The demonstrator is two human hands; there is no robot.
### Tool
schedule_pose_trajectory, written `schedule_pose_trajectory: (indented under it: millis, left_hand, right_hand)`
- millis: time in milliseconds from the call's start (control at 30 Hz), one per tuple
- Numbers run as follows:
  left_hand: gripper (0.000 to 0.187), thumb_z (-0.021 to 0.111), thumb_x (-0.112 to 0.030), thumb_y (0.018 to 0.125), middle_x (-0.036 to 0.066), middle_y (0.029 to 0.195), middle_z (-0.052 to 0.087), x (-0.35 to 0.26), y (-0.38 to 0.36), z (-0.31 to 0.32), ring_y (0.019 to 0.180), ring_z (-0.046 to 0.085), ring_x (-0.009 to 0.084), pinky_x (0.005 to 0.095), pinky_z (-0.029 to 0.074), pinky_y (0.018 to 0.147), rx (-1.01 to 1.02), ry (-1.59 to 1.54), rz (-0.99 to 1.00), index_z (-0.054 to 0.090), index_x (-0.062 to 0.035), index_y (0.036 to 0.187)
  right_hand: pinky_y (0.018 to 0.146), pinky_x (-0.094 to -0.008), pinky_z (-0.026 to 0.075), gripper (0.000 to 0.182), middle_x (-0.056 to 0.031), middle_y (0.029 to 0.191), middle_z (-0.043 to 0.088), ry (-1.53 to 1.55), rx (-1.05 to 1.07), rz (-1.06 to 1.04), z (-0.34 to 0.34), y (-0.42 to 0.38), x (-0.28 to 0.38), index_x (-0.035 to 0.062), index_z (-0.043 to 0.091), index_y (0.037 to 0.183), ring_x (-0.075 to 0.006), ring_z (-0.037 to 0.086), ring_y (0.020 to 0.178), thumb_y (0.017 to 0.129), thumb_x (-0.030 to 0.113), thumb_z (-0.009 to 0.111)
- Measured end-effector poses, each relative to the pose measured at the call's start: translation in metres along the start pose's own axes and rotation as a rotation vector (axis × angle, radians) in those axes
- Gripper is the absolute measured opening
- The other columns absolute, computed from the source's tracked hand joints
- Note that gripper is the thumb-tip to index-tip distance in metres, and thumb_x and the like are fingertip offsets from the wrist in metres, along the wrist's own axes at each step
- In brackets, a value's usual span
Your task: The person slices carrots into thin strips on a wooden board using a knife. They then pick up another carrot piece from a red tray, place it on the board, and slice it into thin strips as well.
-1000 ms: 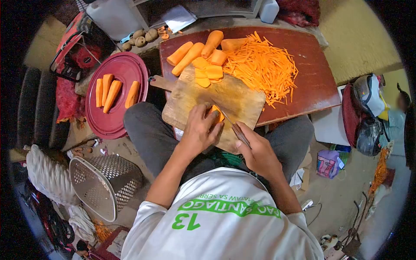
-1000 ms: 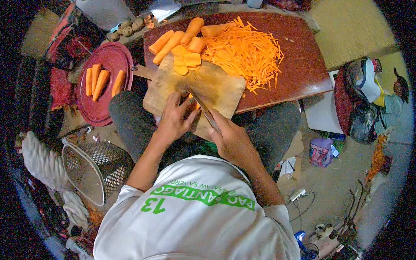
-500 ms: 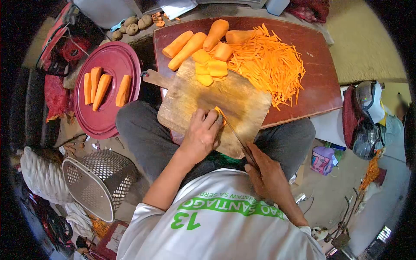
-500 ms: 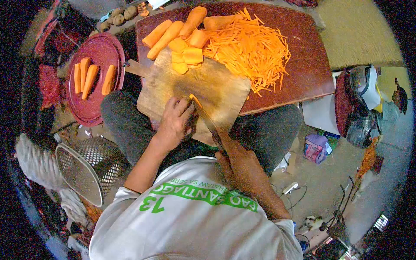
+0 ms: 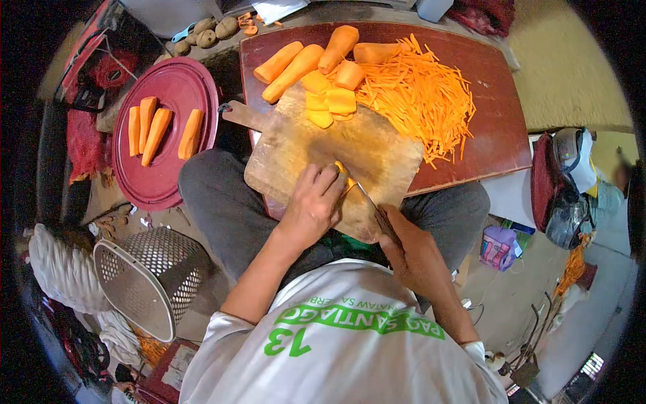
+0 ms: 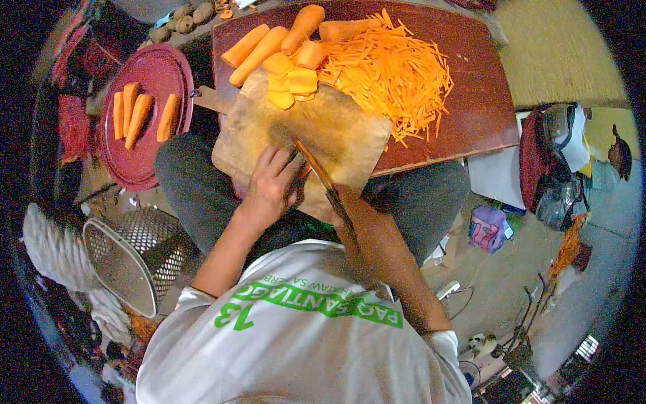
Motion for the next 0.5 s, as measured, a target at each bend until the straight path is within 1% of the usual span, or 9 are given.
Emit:
schedule_pose_trajectory:
  millis: [33, 133, 233, 333, 433, 500]
  left_hand:
    - [0.05, 0.077, 0.001, 0.069, 0.018, 0.117, 0.062, 0.001, 0.0, 0.001, 0.107, 0.058, 0.0407, 0.0491, 0.053, 0.095, 0.002, -0.002, 0.003, 0.07, 0.0045, 0.118]
    - [0.049, 0.077, 0.001, 0.069, 0.019, 0.117, 0.062, 0.001, 0.0, 0.001, 0.107, 0.058, 0.0408, 0.0489, 0.053, 0.096, -0.004, -0.001, 0.012, 0.07, 0.0036, 0.117]
    - [0.049, 0.077, 0.0, 0.069, 0.019, 0.119, 0.063, 0.015, 0.004, -0.007, 0.108, 0.058, 0.041, 0.0485, 0.053, 0.097, 0.002, 0.093, -0.027, 0.071, 0.0039, 0.117]
    - [0.046, 0.078, 0.0, 0.069, 0.02, 0.12, 0.063, 0.012, 0.004, -0.009, 0.111, 0.058, 0.0425, 0.0492, 0.053, 0.099, -0.024, 0.091, -0.032, 0.071, 0.0047, 0.115]
    - [0.042, 0.078, 0.0, 0.073, 0.021, 0.118, 0.063, 0.012, 0.002, -0.008, 0.111, 0.059, 0.0431, 0.0502, 0.053, 0.099, -0.067, 0.118, -0.028, 0.072, 0.0041, 0.114]
    - [0.037, 0.079, 0.0, 0.076, 0.021, 0.116, 0.064, 0.01, 0.001, -0.01, 0.109, 0.059, 0.0429, 0.0505, 0.053, 0.098, -0.108, 0.109, -0.034, 0.073, 0.0035, 0.113]
  right_hand:
    - [0.102, -0.0507, 0.055, 0.052, -0.0339, 0.134, 0.067, 0.01, -0.001, -0.009, -0.003, -0.006, 0.002, 0.001, 0.046, 0.155, -0.0487, 0.066, 0.127, 0.106, 0.011, 0.059]
    - [0.1, -0.0538, 0.055, 0.052, -0.0341, 0.131, 0.067, 0.029, 0.023, 0.075, 0.005, 0.007, 0.009, 0.0016, 0.046, 0.154, -0.0508, 0.066, 0.122, 0.105, 0.012, 0.059]
    - [0.095, -0.0573, 0.055, 0.052, -0.0347, 0.125, 0.068, 0.027, -0.05, -0.118, 0.018, 0.044, 0.014, 0.0024, 0.046, 0.153, -0.0528, 0.067, 0.116, 0.105, 0.014, 0.059]
    - [0.091, -0.0584, 0.055, 0.053, -0.0351, 0.12, 0.068, 0.02, -0.02, -0.076, 0.023, 0.057, 0.016, 0.0025, 0.046, 0.153, -0.0532, 0.067, 0.113, 0.104, 0.015, 0.059]
    - [0.092, -0.0567, 0.055, 0.055, -0.0342, 0.121, 0.069, 0.049, -0.039, -0.071, 0.023, 0.053, 0.013, 0.0023, 0.046, 0.155, -0.0522, 0.068, 0.113, 0.103, 0.015, 0.06]
    - [0.093, -0.0554, 0.056, 0.055, -0.0333, 0.122, 0.069, 0.056, -0.111, -0.155, 0.024, 0.051, 0.011, 0.0019, 0.047, 0.155, -0.0513, 0.068, 0.114, 0.103, 0.015, 0.06]
Point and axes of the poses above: each hand's wrist, its own y-axis towards the middle knuckle, its own z-axis out of the palm, x = y × z, the point moved 8 cm from there along y, towards the middle knuckle
